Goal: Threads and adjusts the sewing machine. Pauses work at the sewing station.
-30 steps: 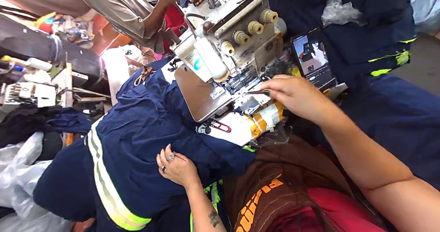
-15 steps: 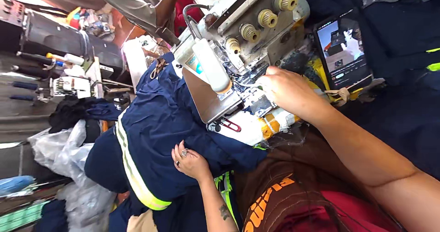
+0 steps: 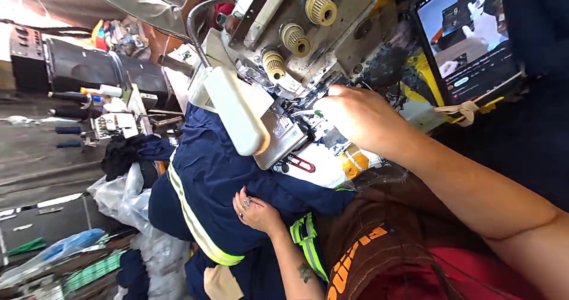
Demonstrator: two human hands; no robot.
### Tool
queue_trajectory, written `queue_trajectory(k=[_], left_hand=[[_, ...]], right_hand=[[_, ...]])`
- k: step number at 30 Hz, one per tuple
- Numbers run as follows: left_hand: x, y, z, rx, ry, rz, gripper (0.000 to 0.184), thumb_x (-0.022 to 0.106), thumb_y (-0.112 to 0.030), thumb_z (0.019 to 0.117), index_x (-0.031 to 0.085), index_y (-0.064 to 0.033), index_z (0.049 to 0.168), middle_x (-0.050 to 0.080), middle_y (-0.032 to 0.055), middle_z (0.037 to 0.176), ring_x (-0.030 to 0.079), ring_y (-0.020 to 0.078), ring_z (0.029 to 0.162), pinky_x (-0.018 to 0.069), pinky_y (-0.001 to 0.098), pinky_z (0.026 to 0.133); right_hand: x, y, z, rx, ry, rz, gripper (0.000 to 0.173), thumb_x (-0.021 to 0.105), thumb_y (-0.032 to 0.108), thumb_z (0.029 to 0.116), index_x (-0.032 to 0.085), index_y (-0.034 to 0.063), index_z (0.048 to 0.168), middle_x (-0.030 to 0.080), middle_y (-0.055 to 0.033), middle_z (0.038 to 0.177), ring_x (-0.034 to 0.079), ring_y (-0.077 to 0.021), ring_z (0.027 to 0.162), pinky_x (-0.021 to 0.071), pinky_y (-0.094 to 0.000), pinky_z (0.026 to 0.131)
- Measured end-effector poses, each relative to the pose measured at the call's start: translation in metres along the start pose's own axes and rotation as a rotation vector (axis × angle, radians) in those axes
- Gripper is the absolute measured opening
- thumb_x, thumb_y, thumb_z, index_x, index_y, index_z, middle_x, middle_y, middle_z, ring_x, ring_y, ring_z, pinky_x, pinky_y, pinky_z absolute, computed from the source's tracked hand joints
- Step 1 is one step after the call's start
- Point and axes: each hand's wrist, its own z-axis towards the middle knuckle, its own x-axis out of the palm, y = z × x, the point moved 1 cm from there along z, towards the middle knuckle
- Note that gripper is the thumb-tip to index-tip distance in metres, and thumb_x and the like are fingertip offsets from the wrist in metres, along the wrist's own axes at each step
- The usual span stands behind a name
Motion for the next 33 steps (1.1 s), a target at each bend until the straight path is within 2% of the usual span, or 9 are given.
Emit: queue_trajectory(k=[4, 9, 16, 19, 22, 29, 33], left_hand=[[-0.001, 0.001, 0.000, 0.002, 0.029, -0.009, 0.041, 0.034, -0.009, 0.1063, 0.063, 0.0007, 0.133, 0.059, 0.0235, 0.143, 0.050, 0.0410, 0.140, 0.0375, 0.0565, 0.115], [0.001, 0.003, 0.001, 0.009, 0.003, -0.004, 0.041, 0.034, -0.009, 0.1065, 0.065, -0.0001, 0.131, 0.061, 0.0221, 0.141, 0.052, 0.0385, 0.138, 0.0389, 0.0530, 0.115], [0.002, 0.003, 0.001, 0.006, -0.004, -0.007, 0.041, 0.034, -0.009, 0.1064, 0.066, 0.0002, 0.131, 0.061, 0.0225, 0.140, 0.052, 0.0388, 0.138, 0.0395, 0.0521, 0.114], [0.001, 0.002, 0.001, -0.005, -0.002, -0.018, 0.041, 0.034, -0.008, 0.1060, 0.066, 0.0004, 0.131, 0.061, 0.0217, 0.141, 0.052, 0.0383, 0.139, 0.0388, 0.0516, 0.115], [0.000, 0.000, 0.001, -0.007, 0.002, -0.021, 0.042, 0.033, -0.008, 0.1059, 0.065, 0.0006, 0.132, 0.061, 0.0222, 0.140, 0.052, 0.0382, 0.138, 0.0389, 0.0518, 0.115], [0.002, 0.002, 0.001, -0.002, -0.009, -0.016, 0.041, 0.034, -0.008, 0.1063, 0.066, -0.0006, 0.131, 0.062, 0.0211, 0.139, 0.053, 0.0378, 0.138, 0.0398, 0.0516, 0.114], [0.000, 0.000, 0.001, 0.003, -0.002, -0.016, 0.041, 0.035, -0.008, 0.1061, 0.066, 0.0000, 0.131, 0.062, 0.0221, 0.139, 0.053, 0.0395, 0.138, 0.0399, 0.0536, 0.114]], right_hand=[[0.001, 0.002, 0.003, 0.026, -0.063, 0.046, 0.019, 0.058, 0.003, 0.0979, 0.074, 0.0085, 0.107, 0.065, -0.0129, 0.100, 0.068, -0.0297, 0.089, 0.0564, -0.0457, 0.073], [0.012, 0.004, 0.006, -0.008, -0.111, 0.068, 0.015, 0.058, 0.007, 0.0991, 0.073, 0.0090, 0.099, 0.065, -0.0113, 0.095, 0.068, -0.0273, 0.084, 0.0549, -0.0427, 0.066], [0.001, -0.001, -0.004, -0.043, -0.112, 0.004, 0.016, 0.061, 0.002, 0.0963, 0.074, 0.0086, 0.102, 0.066, -0.0120, 0.098, 0.068, -0.0295, 0.082, 0.0553, -0.0455, 0.065], [-0.006, -0.001, -0.010, -0.037, -0.138, -0.006, 0.018, 0.060, 0.003, 0.0975, 0.075, 0.0101, 0.104, 0.066, -0.0108, 0.096, 0.067, -0.0277, 0.081, 0.0544, -0.0438, 0.064], [-0.003, 0.004, -0.006, -0.031, -0.160, 0.008, 0.014, 0.060, 0.003, 0.0971, 0.073, 0.0081, 0.098, 0.064, -0.0110, 0.094, 0.067, -0.0274, 0.080, 0.0537, -0.0425, 0.062], [0.008, 0.009, 0.002, -0.046, -0.154, 0.016, 0.017, 0.058, 0.004, 0.0989, 0.074, 0.0089, 0.102, 0.065, -0.0115, 0.096, 0.067, -0.0275, 0.083, 0.0545, -0.0416, 0.065], [-0.001, 0.005, -0.007, -0.038, -0.153, -0.020, 0.017, 0.059, 0.002, 0.0971, 0.074, 0.0080, 0.099, 0.065, -0.0123, 0.096, 0.067, -0.0287, 0.080, 0.0541, -0.0432, 0.063]])
